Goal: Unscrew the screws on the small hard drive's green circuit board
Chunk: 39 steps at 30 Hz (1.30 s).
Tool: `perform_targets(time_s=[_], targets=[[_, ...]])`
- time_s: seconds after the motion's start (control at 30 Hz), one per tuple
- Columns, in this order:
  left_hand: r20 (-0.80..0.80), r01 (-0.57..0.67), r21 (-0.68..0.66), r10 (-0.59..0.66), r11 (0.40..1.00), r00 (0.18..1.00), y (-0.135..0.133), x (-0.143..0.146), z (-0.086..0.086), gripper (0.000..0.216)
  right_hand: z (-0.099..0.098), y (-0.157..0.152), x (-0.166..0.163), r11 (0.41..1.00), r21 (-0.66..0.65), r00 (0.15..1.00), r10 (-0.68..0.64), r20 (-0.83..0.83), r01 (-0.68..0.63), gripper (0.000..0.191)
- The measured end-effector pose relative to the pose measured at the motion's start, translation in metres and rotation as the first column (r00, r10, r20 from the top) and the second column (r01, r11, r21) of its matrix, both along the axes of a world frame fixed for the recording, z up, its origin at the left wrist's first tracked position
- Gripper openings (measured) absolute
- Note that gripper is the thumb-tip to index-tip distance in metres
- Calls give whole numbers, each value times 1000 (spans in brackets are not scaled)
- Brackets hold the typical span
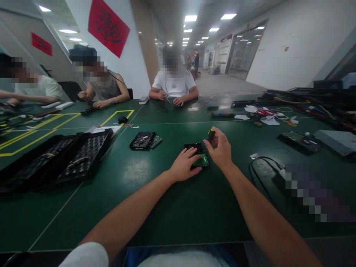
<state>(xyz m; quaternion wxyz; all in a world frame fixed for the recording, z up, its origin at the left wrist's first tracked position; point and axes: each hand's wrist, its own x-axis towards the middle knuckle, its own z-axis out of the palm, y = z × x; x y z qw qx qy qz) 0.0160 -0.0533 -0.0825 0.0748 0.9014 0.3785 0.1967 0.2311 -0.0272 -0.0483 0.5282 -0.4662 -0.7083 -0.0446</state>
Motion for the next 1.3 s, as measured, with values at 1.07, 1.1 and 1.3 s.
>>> perform_targets(time_s=[1.07, 1.1, 1.3], targets=[[4, 5, 10, -5, 1000, 1000, 1, 0, -2, 58, -1, 1, 2, 1000, 19, 1000, 5, -19, -4, 59], [2, 4, 10, -4, 1000, 1000, 0, 1, -1, 58, 0, 0, 2, 1000, 23, 1000, 7, -13, -7, 59], [-7, -3, 4, 3, 1000, 1000, 0, 2, -1, 58, 0, -1, 0, 999, 28, 999, -25, -28, 26, 59]])
